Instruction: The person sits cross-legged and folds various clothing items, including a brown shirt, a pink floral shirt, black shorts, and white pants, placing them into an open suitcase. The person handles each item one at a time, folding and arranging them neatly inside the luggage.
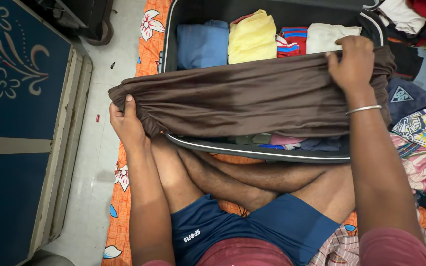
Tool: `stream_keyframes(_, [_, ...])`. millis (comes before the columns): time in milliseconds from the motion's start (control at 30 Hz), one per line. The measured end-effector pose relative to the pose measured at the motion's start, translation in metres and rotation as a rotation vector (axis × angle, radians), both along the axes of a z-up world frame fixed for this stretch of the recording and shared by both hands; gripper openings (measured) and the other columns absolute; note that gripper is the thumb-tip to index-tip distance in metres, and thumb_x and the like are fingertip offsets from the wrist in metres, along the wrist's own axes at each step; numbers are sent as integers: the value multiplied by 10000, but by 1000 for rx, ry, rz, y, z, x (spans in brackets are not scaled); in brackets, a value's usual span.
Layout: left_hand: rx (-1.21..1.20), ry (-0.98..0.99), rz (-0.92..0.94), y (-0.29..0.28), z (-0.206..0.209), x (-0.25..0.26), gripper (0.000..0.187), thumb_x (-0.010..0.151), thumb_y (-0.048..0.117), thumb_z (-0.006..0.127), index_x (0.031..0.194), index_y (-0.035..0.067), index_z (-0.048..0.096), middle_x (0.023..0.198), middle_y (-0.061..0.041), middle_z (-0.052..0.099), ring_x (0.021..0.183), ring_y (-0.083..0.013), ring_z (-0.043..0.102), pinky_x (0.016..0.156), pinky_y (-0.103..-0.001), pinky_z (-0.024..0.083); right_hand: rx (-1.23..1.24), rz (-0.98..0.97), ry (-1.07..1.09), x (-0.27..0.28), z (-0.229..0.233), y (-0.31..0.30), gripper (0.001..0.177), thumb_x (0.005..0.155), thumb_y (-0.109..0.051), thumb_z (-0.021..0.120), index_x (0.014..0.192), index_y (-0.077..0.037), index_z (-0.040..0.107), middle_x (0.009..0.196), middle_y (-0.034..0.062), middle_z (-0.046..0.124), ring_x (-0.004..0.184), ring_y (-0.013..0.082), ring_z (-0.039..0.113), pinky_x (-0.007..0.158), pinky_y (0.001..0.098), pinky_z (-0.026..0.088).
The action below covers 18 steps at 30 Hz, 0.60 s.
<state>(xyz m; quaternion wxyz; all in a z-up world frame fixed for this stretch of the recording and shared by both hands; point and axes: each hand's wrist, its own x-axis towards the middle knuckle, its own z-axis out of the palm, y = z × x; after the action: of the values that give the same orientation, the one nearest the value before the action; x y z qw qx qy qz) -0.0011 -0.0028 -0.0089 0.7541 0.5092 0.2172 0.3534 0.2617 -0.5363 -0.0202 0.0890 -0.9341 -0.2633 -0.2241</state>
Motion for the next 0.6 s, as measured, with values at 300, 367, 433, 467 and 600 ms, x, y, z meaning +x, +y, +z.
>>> stream_keyframes(300, [-31, 11, 14, 0, 4, 0, 147, 1040, 73, 621, 1154, -17, 642, 1127, -93, 719, 1008, -151, 682, 933, -301, 560, -224, 169, 34, -30, 6, 64, 793, 664, -591, 809, 1255, -72, 708, 1190, 138, 701, 1195, 419, 552, 1049, 589, 373])
stream_keyframes(367, [-75, -12, -34, 2, 13, -3, 155, 1038, 69, 622, 1165, -17, 646, 1138, -102, 718, 1017, -158, 686, 940, -311, 562, -246, 100, 159, -29, -7, 56, 567, 804, -416, 803, 1265, -96, 722, 1141, 127, 711, 1197, 372, 603, 1149, 589, 365])
stream_keyframes(433, [-106, -35, -85, 3, 25, -10, 165, 1035, 60, 627, 1182, -15, 641, 1155, -111, 718, 1033, -175, 691, 958, -328, 564, -202, 69, 206, -26, -17, 45, 311, 953, -358, 764, 1119, -97, 735, 1068, 122, 715, 1127, 352, 610, 1112, 527, 407])
stream_keyframes(467, [-115, -47, -113, 6, 33, -16, 172, 1032, 52, 630, 1192, -13, 634, 1167, -117, 717, 1045, -189, 694, 973, -340, 565, -180, 54, 230, -24, -20, 41, 233, 1027, -329, 745, 1046, -97, 741, 1031, 120, 717, 1092, 342, 614, 1094, 496, 428])
stream_keyframes(600, [-98, -33, -193, 21, 70, -60, 281, 1000, 21, 635, 1279, 12, 602, 1246, -108, 694, 1139, -215, 688, 1060, -379, 548, 3, 100, 169, -29, -9, 24, 221, 1041, -250, 714, 948, -51, 686, 898, 125, 686, 966, 326, 642, 1116, 497, 436])
